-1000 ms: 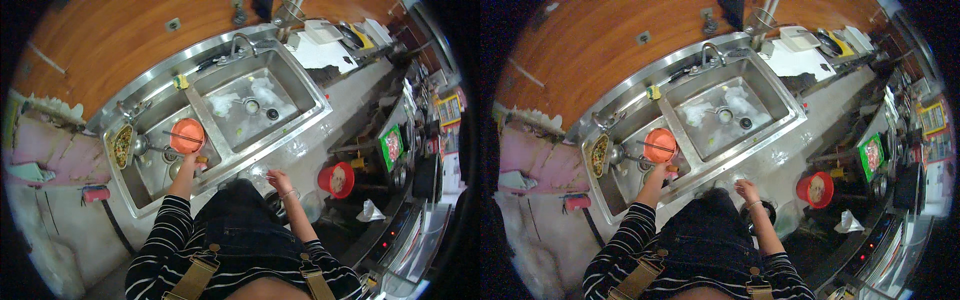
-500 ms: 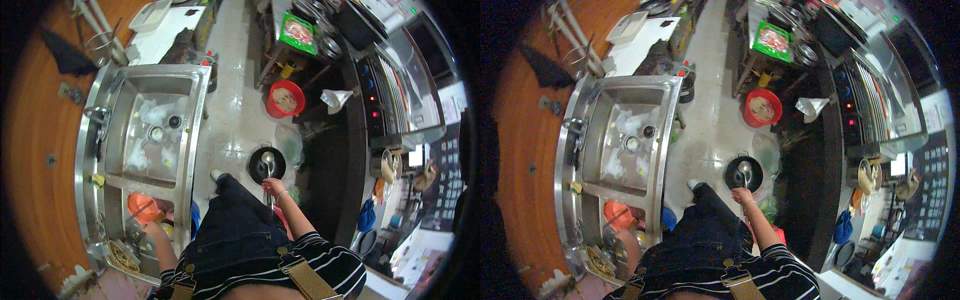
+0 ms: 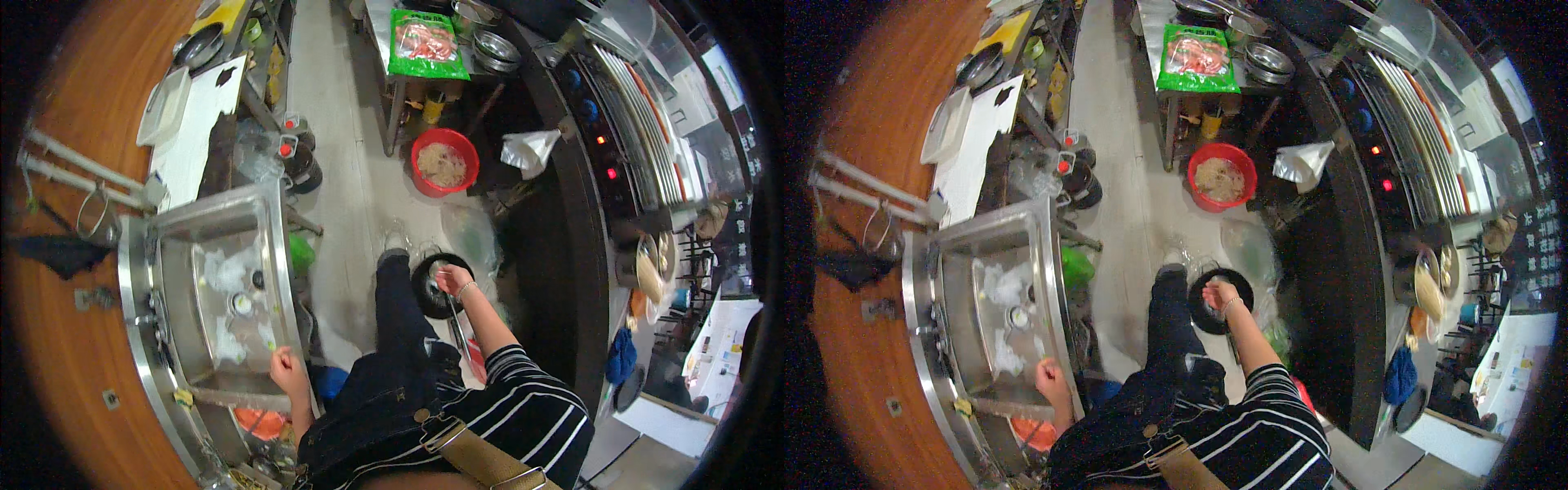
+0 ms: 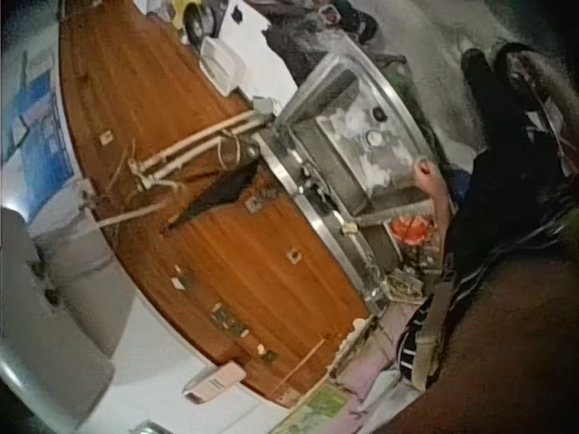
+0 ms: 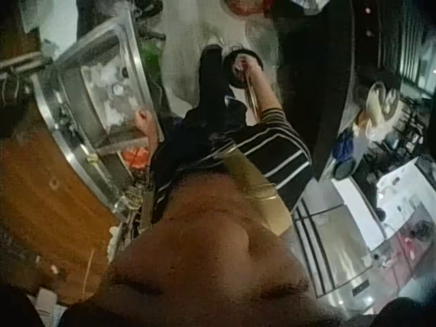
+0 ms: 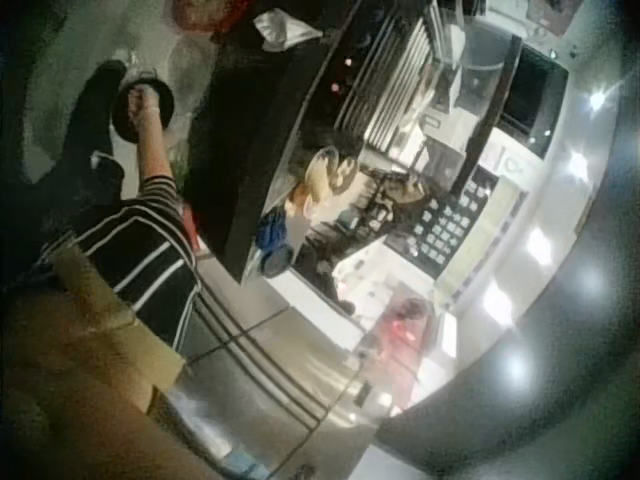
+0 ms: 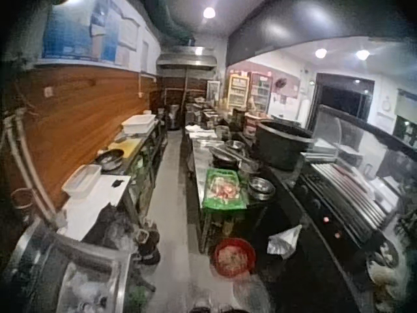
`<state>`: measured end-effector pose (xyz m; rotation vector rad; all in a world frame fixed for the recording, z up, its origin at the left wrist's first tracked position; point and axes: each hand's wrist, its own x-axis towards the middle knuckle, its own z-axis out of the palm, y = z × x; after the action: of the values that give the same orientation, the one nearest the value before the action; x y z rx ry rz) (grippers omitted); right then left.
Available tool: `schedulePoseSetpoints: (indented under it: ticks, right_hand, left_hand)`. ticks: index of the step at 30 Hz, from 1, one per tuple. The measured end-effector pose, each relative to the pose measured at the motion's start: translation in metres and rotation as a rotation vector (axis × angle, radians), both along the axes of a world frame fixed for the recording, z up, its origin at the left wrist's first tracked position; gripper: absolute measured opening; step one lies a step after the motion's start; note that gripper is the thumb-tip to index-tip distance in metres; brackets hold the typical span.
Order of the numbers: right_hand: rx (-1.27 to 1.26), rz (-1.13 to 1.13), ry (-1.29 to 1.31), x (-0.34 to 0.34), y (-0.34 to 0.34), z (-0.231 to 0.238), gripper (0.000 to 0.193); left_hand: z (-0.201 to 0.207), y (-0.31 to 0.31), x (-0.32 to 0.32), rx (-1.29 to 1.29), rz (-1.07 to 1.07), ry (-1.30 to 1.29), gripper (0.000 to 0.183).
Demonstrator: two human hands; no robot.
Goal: The person walks through a commercial kitchen, wipes a stainless steel countertop with a blue cloth, then moves to the sink to wash a red plastic basin and a metal strainer under running water. The person scrubs the basin with a sponge and rinses it thoroughly.
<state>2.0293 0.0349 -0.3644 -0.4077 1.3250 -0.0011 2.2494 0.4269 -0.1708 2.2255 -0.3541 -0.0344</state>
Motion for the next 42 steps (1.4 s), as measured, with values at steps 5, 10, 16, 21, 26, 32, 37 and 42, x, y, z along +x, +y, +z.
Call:
schedulePoseSetpoints:
  ticks: [5, 10, 16, 21, 26, 32, 37, 42]
  right_hand:
    - [0.047, -0.278, -0.030, 0.108, -0.146, -0.098, 0.013]
    - [0.055, -0.324, 0.074, 0.196, -0.258, -0.208, 0.021]
    - [-0.835, 0.651, 0.687, 0.252, -0.303, -0.298, 0.056]
    - [-0.844, 0.906, 0.766, 0.240, -0.334, -0.353, 0.061]
    - [-0.515, 0.646, 0.649, 0.196, -0.359, -0.371, 0.044]
    - [-0.399, 0.213, 0.417, 0.153, -0.381, -0.427, 0.024]
    - [-0.224, 0.417, 0.395, 0.135, -0.358, -0.364, 0.014]
    - [-1.001, 1.130, 0.709, 0.123, -0.272, -0.294, 0.020]
  left_hand:
    - [-0.036, -0.110, 0.034, 0.123, 0.053, 0.460, 0.009]
    - [-0.171, -0.249, 0.093, 0.209, -0.438, 0.781, 0.016]
    - [-0.433, -0.423, 0.123, 0.282, -0.384, 1.256, 0.024]
    - [-0.596, -0.588, 0.118, 0.458, -0.814, 0.969, 0.029]
    - [-0.599, -0.675, 0.111, -0.205, -0.301, 1.245, 0.040]
    - [-0.554, -0.675, 0.125, -0.265, -0.536, 1.572, 0.055]
    - [-0.556, -0.640, 0.101, -0.292, -0.402, 1.633, 0.044]
    - [-0.577, -0.595, 0.090, -0.315, -0.261, 1.653, 0.037]
